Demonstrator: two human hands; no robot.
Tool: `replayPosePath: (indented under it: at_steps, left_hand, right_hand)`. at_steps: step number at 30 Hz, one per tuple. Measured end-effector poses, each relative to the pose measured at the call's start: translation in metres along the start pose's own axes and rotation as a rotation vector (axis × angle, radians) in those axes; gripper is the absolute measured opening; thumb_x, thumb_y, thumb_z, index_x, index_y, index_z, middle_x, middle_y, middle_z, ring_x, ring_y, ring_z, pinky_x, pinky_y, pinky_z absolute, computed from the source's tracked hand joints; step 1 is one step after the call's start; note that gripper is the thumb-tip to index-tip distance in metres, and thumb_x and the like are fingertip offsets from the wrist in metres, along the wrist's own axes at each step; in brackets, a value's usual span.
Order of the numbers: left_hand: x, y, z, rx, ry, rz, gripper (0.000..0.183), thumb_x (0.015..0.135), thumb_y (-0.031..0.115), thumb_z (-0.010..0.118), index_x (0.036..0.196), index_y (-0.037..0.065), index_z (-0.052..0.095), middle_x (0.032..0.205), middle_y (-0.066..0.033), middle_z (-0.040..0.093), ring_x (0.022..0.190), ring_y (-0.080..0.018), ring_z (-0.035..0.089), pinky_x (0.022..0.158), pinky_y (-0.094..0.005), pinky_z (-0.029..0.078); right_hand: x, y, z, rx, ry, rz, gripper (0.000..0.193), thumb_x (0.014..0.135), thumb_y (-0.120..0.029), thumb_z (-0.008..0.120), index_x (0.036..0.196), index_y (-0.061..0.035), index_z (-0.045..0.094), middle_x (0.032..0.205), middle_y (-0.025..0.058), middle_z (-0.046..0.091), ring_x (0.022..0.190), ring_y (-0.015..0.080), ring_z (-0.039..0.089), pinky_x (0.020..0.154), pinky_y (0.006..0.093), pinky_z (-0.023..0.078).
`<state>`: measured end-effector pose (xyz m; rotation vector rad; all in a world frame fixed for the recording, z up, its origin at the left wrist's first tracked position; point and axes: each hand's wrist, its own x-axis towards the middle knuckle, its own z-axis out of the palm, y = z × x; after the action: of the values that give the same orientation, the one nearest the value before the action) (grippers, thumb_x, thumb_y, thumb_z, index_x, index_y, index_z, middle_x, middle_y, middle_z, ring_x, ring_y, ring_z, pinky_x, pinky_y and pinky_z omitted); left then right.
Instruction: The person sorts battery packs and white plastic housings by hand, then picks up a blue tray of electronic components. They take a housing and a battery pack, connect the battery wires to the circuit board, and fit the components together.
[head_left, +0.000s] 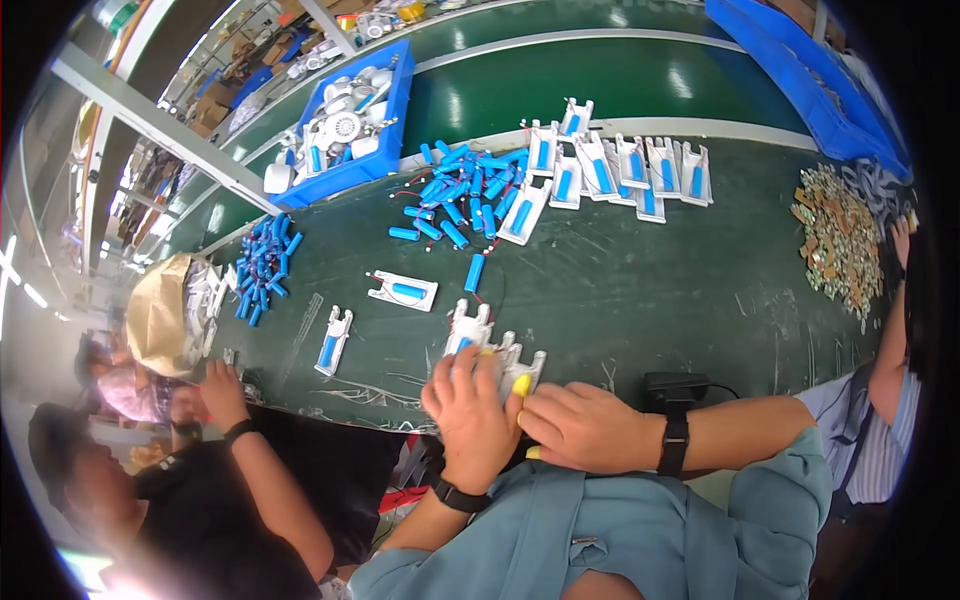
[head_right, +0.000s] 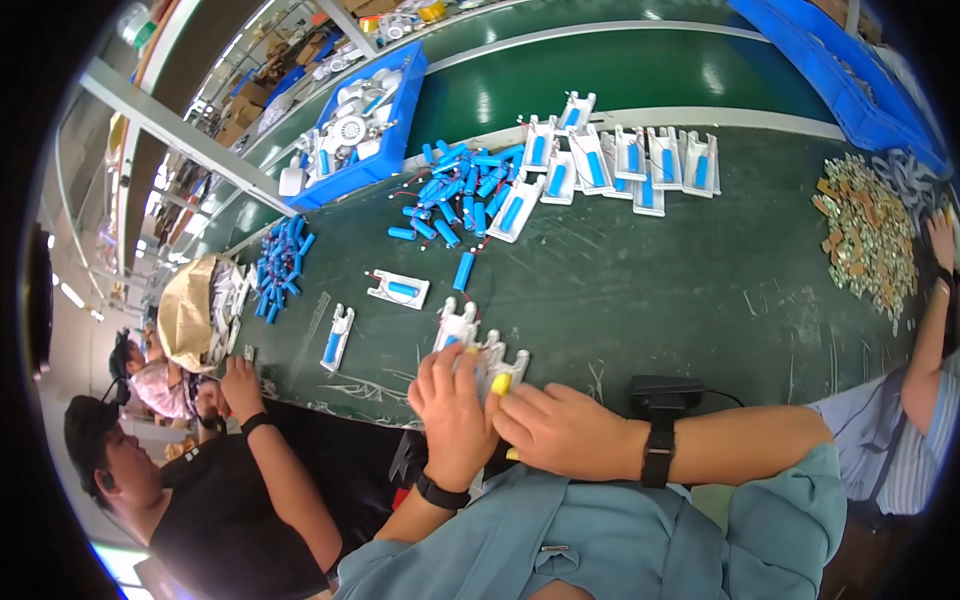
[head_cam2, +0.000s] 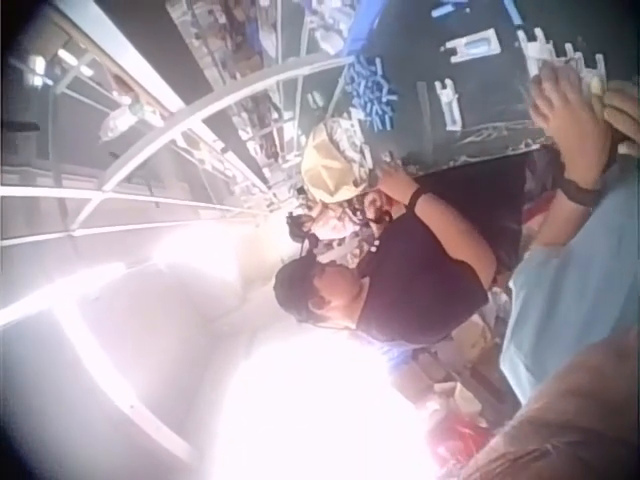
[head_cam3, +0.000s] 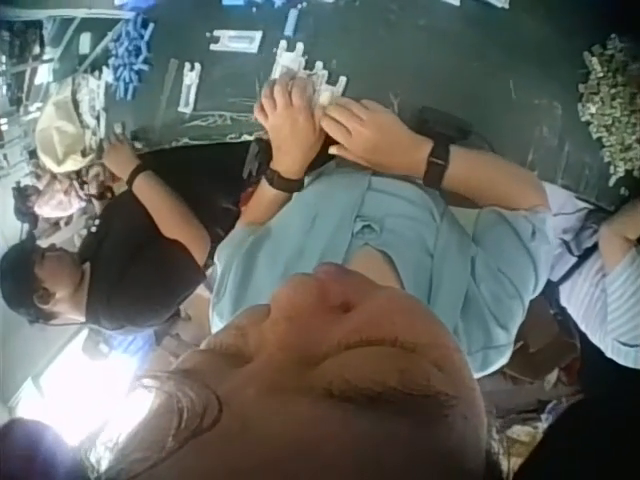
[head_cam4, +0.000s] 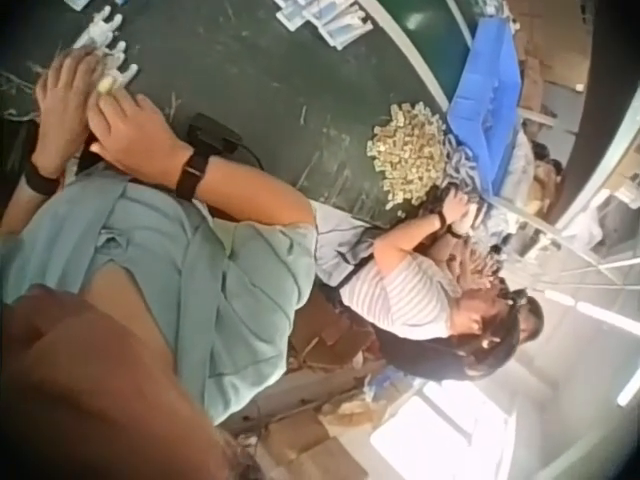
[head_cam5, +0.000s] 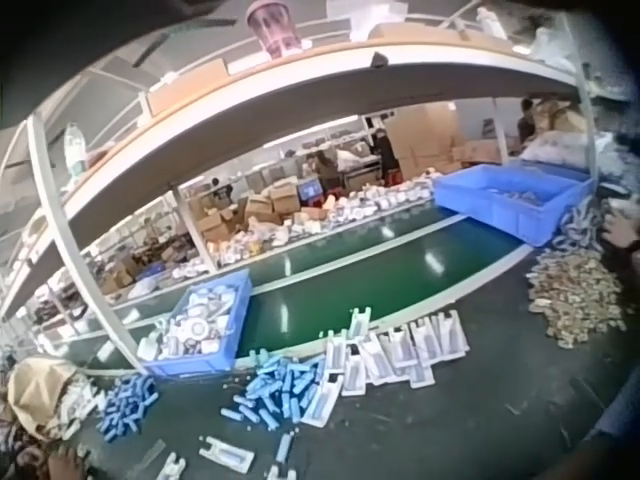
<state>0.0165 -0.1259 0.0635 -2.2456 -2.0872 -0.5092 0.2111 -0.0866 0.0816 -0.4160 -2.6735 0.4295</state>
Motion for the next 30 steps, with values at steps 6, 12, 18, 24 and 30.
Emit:
replayPosePath:
  at_steps: [6,12,18,24,30]
  left_hand:
    - [0.019,0.013,-0.009,-0.204,-0.067,0.11,0.045,0.091,0.015,0.06,0.133,0.0,0.052,0.143,-0.0175,0.048,0.132,-0.0393,0.043,0.103,-0.053,0.033]
    - [0.061,-0.019,-0.015,-0.224,-0.009,0.236,0.049,0.085,0.005,0.06,0.132,-0.003,0.051,0.144,-0.0197,0.048,0.129,-0.0399,0.047,0.105,-0.0489,0.038]
    - [0.053,-0.029,-0.011,-0.19,-0.232,0.334,0.052,0.084,0.007,0.062,0.134,-0.002,0.05,0.146,-0.0183,0.047,0.129,-0.0385,0.047,0.106,-0.0486,0.037]
    - [0.042,-0.024,-0.037,-0.259,-0.331,0.367,0.078,0.074,0.018,0.079,0.141,0.002,0.045,0.154,-0.0185,0.037,0.139,-0.0429,0.037,0.111,-0.0509,0.035]
    - [0.071,-0.027,-0.046,-0.169,-0.596,0.528,0.088,0.069,0.021,0.083,0.145,0.006,0.043,0.16,-0.0161,0.03,0.146,-0.0426,0.029,0.113,-0.0544,0.031]
  right_hand:
    - [-0.017,-0.001,-0.01,0.01,0.166,0.249,0.072,0.073,-0.038,0.083,0.126,0.0,0.053,0.122,0.0175,0.056,0.117,0.0357,0.056,0.095,0.0433,0.047]
    - [-0.022,-0.015,0.006,-0.054,0.047,0.324,0.082,0.074,-0.052,0.08,0.13,0.0002,0.052,0.134,0.022,0.048,0.135,0.0492,0.039,0.107,0.0618,0.035]
    - [-0.026,0.007,0.002,-0.113,-0.067,0.257,0.074,0.077,-0.047,0.079,0.131,-0.0019,0.054,0.136,0.0188,0.051,0.14,0.0429,0.038,0.114,0.0602,0.03]
    - [-0.042,0.025,-0.019,0.056,-0.003,0.288,0.076,0.072,-0.039,0.085,0.131,-0.0024,0.053,0.141,0.0175,0.047,0.142,0.0433,0.035,0.116,0.0575,0.03]
    - [-0.031,0.028,-0.02,0.045,0.026,0.367,0.09,0.066,-0.037,0.09,0.135,0.0012,0.048,0.14,0.0222,0.045,0.138,0.0437,0.039,0.11,0.0518,0.037]
